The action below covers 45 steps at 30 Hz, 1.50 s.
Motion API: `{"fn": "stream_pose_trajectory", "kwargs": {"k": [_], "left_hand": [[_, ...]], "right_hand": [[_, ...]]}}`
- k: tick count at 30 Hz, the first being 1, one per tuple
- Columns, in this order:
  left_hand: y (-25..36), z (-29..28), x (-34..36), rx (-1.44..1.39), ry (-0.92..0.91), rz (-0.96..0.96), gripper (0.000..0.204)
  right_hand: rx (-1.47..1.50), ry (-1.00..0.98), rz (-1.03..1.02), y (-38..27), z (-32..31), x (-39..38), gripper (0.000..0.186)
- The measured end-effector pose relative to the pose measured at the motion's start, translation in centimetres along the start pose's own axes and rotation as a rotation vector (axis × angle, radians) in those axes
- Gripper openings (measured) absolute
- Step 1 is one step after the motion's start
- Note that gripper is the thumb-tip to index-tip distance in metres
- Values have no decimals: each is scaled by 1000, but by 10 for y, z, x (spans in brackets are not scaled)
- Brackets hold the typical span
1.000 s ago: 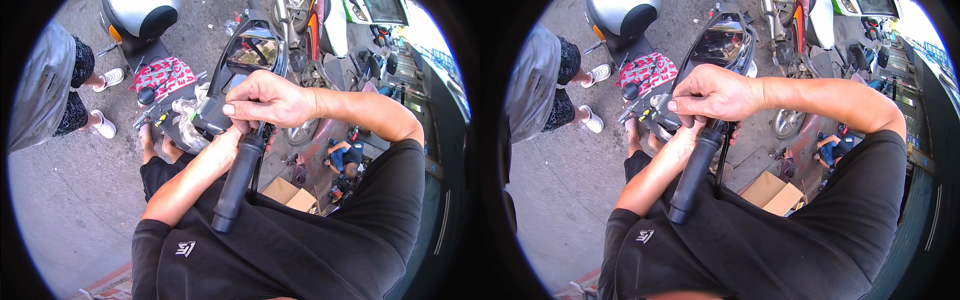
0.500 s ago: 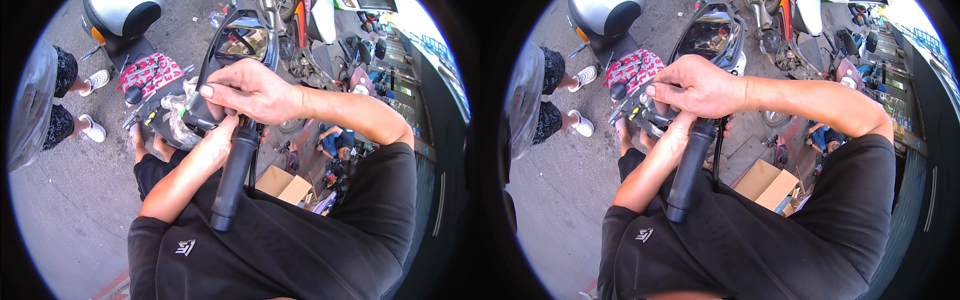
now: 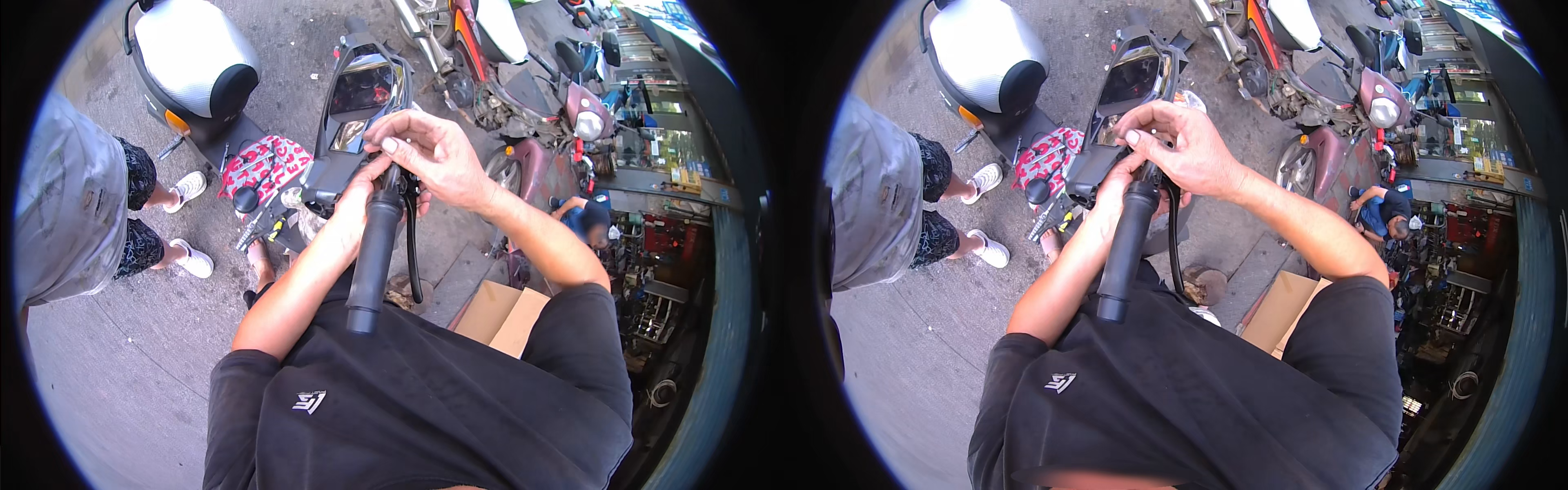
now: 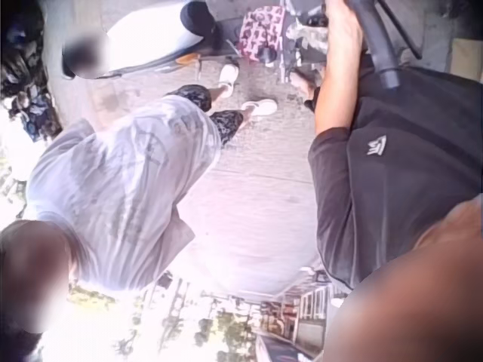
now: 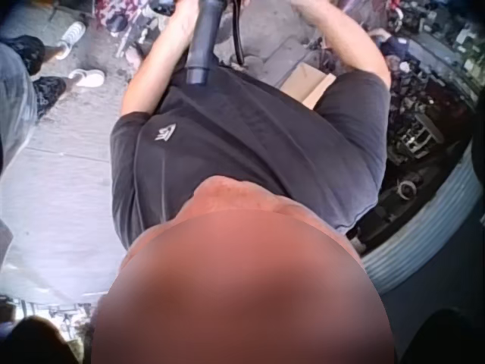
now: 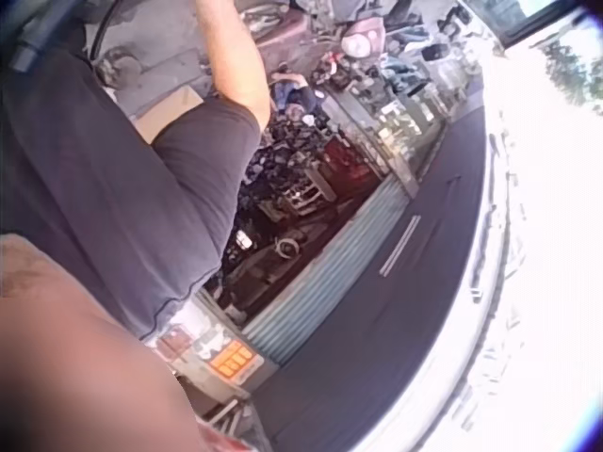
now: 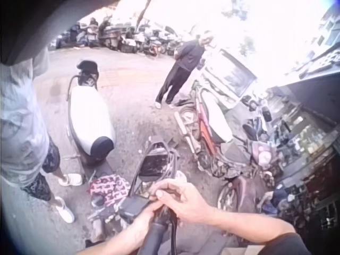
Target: The person works on the left handlebar of a motorcycle, manipulating the brake lever and surrounding controls with both hands. They repeatedly adjust and reposition components near the grip and lever assembly.
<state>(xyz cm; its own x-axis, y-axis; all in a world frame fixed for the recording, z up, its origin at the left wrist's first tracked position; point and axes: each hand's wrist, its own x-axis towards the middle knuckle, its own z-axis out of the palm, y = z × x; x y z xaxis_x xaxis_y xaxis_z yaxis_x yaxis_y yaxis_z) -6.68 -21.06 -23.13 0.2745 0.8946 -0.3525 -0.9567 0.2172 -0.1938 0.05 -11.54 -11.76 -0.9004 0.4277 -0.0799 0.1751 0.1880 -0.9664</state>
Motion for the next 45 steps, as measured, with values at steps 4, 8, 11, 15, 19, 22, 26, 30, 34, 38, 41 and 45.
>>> {"fn": "stream_pose_trajectory", "kwargs": {"k": [4, 8, 11, 15, 19, 22, 26, 30, 34, 38, 41, 45], "left_hand": [[7, -12, 6, -51, -49, -57, 44], [5, -15, -2, 131, 69, 118, 34], [5, -25, 5, 174, 104, 191, 30], [-3, -16, 1, 116, 213, 221, 29], [0, -14, 2, 93, 239, 198, 28], [-1, -8, -1, 84, 261, 160, 26], [-3, -15, 2, 66, 117, 256, 25], [-8, -11, -5, 173, 135, 413, 25], [-10, -12, -6, 178, 63, 469, 25], [-8, -11, -8, 150, 3, 418, 25], [-10, -8, -9, 143, 12, 434, 25], [-8, -17, 1, 116, 41, 449, 24]], "right_hand": [[-487, 143, -218, 5, 3, -9, 16], [-802, 178, -172, -15, 4, -11, 14], [-694, 188, -169, -2, 9, -7, 18], [-415, 252, 73, -4, 18, -7, 25], [-211, 313, 224, 4, 10, -8, 27], [-130, 345, 230, 22, 1, -13, 27], [-179, 350, 251, 25, 10, -19, 27], [-214, 359, 240, 28, 7, -20, 27], [-217, 321, 283, 21, 6, -16, 27], [-225, 229, 308, 25, -9, -12, 26], [-280, 145, 337, 19, -16, -4, 28], [-382, 27, 395, 12, -22, 12, 29]]}}
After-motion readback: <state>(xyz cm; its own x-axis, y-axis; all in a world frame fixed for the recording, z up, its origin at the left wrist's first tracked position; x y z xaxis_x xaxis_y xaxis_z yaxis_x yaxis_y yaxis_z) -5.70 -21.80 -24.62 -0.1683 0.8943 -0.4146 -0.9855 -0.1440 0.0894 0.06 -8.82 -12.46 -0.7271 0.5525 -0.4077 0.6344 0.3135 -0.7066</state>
